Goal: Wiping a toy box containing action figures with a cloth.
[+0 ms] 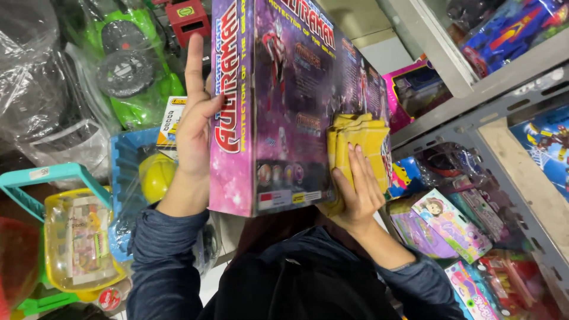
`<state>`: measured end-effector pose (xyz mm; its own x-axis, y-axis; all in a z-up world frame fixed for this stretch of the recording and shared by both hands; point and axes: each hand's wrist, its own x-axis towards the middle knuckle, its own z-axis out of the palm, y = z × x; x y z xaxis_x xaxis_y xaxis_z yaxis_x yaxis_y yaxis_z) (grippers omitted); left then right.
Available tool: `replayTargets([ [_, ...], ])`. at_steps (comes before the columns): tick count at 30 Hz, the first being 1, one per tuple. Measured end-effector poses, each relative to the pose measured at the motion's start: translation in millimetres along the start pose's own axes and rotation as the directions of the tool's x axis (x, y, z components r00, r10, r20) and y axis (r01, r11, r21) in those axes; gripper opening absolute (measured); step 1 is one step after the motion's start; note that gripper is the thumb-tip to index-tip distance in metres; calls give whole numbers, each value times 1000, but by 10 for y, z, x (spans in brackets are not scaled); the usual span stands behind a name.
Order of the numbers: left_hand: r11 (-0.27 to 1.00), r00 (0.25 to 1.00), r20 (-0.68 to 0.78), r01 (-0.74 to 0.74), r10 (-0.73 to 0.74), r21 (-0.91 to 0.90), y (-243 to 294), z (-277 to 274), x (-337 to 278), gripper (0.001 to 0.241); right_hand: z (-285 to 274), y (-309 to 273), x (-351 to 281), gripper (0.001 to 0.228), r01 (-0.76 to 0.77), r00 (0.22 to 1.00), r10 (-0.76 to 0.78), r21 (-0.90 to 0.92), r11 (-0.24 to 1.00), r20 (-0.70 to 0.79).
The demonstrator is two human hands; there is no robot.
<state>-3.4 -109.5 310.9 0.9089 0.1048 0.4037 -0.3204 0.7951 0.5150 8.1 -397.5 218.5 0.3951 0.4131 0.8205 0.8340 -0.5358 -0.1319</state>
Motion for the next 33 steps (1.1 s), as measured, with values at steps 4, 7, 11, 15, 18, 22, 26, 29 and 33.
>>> replayTargets([
  [4, 1000, 993, 113, 17, -19, 25, 15, -192, 204, 78, -38, 232, 42, 84, 78, 987, -79, -15, 997, -142],
  [7, 993, 989, 140, 38, -54, 112, -64, -535, 407, 75, -53, 421, -31, 86, 33, 961, -17, 54, 998, -276],
  [11, 807, 993, 110, -90, 31, 584, -507, -1208, 711, 77, -51, 623, -159, 93, -103, 931, 122, 72, 992, -345],
  [15, 626, 983, 25, 97, -183, 774, -1489, -1910, 697, 73, 135, 1039, -685, 119, -143, 836, 210, 169, 975, -507],
  [18, 756, 944, -46, 290, -326, 587, -2002, -1915, 620, 86, 247, 1080, -826, 125, -173, 773, 300, 270, 947, -559],
  [22, 841, 879, -225, 471, -421, 266, -2408, -1846, 556, 85, 318, 1026, -941, 109, -268, 779, 466, 449, 853, -419],
  [26, 873, 871, -215, 473, -442, 119, -2666, -2028, 411, 76, 337, 959, -950, 90, -343, 767, 569, 560, 754, -296],
  [29, 864, 859, -150, 502, -490, 48, -2857, -2267, 303, 69, 313, 901, -959, 80, -318, 759, 557, 556, 768, -336],
  [33, 864, 836, -253, 504, -487, 3, -2784, -2072, 199, 63, 317, 774, -1109, 72, -257, 697, 598, 641, 723, -395],
])
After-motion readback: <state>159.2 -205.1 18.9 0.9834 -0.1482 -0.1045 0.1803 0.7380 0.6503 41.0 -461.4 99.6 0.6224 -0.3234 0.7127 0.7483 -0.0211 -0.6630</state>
